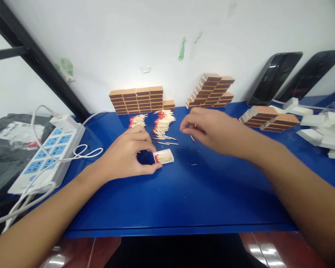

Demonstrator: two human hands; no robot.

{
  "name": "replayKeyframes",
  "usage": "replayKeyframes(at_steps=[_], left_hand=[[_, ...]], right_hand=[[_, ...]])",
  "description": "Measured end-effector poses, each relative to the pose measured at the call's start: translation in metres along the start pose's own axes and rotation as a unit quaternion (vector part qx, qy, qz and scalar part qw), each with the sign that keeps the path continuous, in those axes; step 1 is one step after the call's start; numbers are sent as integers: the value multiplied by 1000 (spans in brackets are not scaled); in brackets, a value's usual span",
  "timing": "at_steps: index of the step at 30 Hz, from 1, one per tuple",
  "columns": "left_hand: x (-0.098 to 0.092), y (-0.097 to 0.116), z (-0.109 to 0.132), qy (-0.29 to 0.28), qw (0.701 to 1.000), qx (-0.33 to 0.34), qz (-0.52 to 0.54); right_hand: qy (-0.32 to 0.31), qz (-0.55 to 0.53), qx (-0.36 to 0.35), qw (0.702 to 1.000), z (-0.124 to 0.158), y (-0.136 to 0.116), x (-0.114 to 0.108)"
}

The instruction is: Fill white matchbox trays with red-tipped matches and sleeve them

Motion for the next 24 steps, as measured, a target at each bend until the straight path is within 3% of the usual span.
replayKeyframes(at_steps=[6,12,24], left_hand=[[0,0,-1,-5,1000,-5,0],[-1,0,-1,-5,1000,-10,-4],[-1,0,0,-1,1000,-2,0]], right_hand=[[-98,12,16,995,-2,35,11],[-103,66,49,991,-4,43,24],[-171,-45,15,984,1,15,38]])
Point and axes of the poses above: each hand's wrist, its own z-axis away from the middle knuckle, its own x-axis out of the palm, y = z × x, the point moved 8 cm from there along -z, towards the middle knuckle, and after that the axes turned 6 degrees about x, right-handed, at the moved point
